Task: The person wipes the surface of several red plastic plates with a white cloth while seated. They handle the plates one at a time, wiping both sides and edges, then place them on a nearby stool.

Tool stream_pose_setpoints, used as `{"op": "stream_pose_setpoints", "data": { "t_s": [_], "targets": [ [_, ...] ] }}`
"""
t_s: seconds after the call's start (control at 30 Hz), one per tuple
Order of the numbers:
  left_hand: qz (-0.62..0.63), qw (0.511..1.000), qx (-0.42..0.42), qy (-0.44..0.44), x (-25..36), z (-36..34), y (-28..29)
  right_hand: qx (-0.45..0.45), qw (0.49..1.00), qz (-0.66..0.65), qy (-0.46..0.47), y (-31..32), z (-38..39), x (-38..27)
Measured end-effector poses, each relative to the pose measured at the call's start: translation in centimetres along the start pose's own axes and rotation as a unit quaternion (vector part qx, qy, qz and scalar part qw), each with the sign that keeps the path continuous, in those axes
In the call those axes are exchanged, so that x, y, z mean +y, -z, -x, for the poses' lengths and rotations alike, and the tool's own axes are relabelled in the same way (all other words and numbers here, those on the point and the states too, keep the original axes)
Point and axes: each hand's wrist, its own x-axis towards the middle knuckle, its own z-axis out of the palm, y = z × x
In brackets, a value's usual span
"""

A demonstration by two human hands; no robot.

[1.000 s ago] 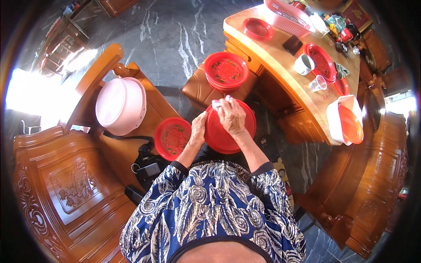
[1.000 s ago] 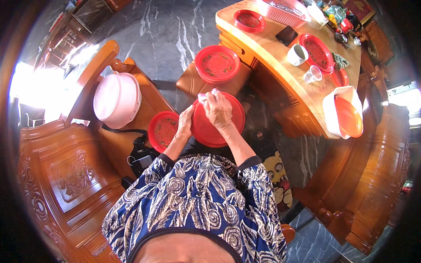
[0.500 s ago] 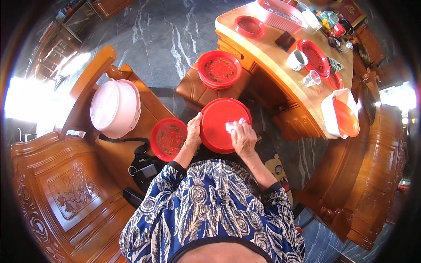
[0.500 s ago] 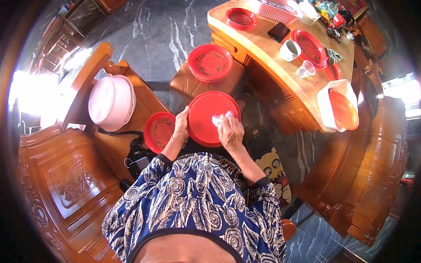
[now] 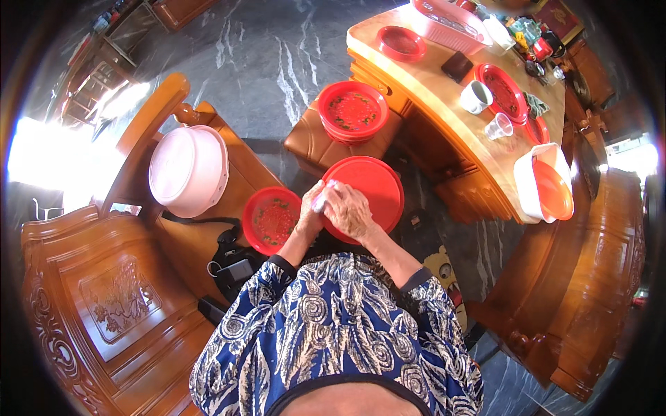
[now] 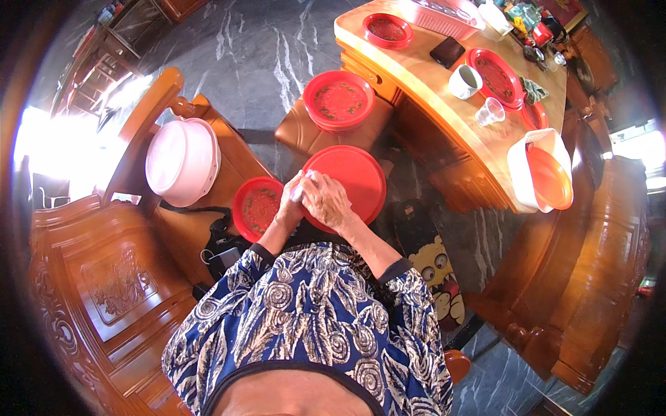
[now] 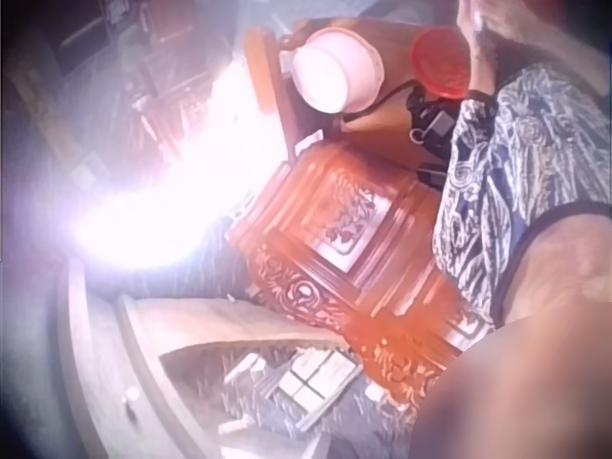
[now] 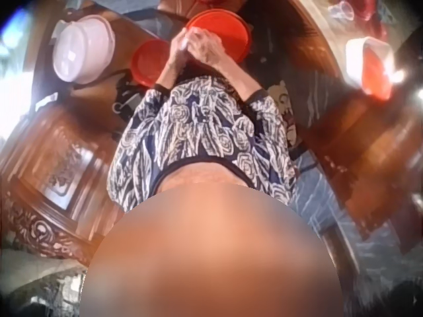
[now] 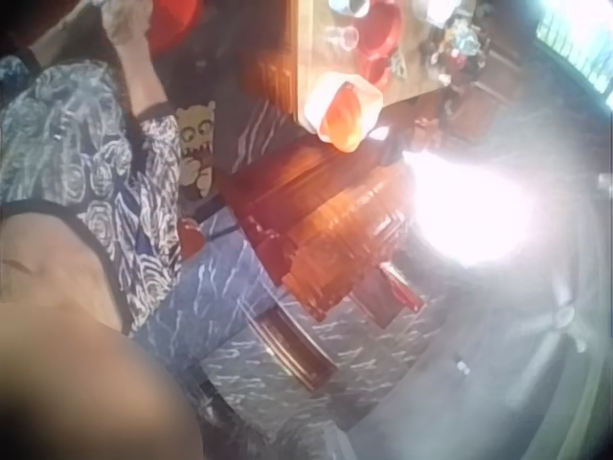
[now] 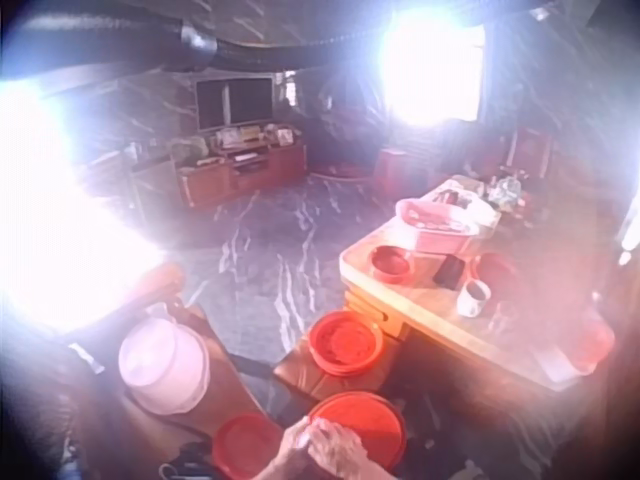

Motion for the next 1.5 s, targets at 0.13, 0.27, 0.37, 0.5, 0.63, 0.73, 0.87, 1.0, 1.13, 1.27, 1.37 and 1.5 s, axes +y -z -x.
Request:
{"op": "stream_pose_setpoints", "data": {
  "t_s": [0.13, 0.27, 0.37, 0.5, 0.63, 0.73, 0.87, 1.0, 1.13, 1.27, 1.37, 1.5],
  "targets": [
    [-0.083, 0.991, 0.053, -0.090, -0.7, 0.2, -1.1, 0.024, 0.996, 0.060, -0.069, 1.0, -2.2, 2.5],
    [-0.104, 0.988, 0.065, -0.090, -1.0, -0.6, 0.5, 0.088, 0.980, 0.134, -0.121, 2.6, -2.0, 5.9],
    [-0.101, 0.991, 0.069, -0.056, 0.0, 1.2, -3.3, 0.126, 0.973, 0.145, -0.127, 3.7, -0.5, 8.4],
    [-0.066, 0.995, 0.055, -0.044, 0.7, 2.5, -4.8, 0.166, 0.968, -0.002, -0.187, 4.9, 0.2, 8.0],
    [-0.024, 0.999, 0.026, -0.024, 1.4, 3.9, -7.6, 0.173, 0.980, -0.034, -0.088, 7.5, -0.7, 0.7],
    [-0.092, 0.992, -0.079, 0.018, 1.6, 4.0, -5.7, 0.139, 0.990, -0.011, 0.033, 4.6, 0.2, -3.4],
    [0.012, 1.000, -0.016, 0.006, 1.0, 4.5, -6.5, 0.109, 0.993, 0.047, 0.023, 4.8, -0.5, -3.4],
    [-0.116, 0.986, 0.088, -0.086, 0.2, 5.4, -7.3, 0.129, 0.991, 0.019, -0.019, 5.6, -3.3, -1.7],
    [-0.202, 0.962, 0.127, -0.134, 0.0, 5.7, -6.8, 0.142, 0.982, 0.021, -0.126, 6.5, -4.1, 0.6],
    [-0.191, 0.959, 0.126, -0.167, -0.5, 5.9, -5.5, 0.181, 0.957, 0.098, -0.203, 4.9, -1.4, 4.6],
    [-0.188, 0.963, 0.129, -0.147, -0.5, 6.1, -5.2, 0.161, 0.953, 0.118, -0.226, 4.6, 1.3, 5.9],
    [-0.261, 0.963, 0.072, -0.018, 2.7, 5.3, -3.6, 0.169, 0.951, 0.135, -0.219, 4.3, 2.5, 5.9]
  ]
}}
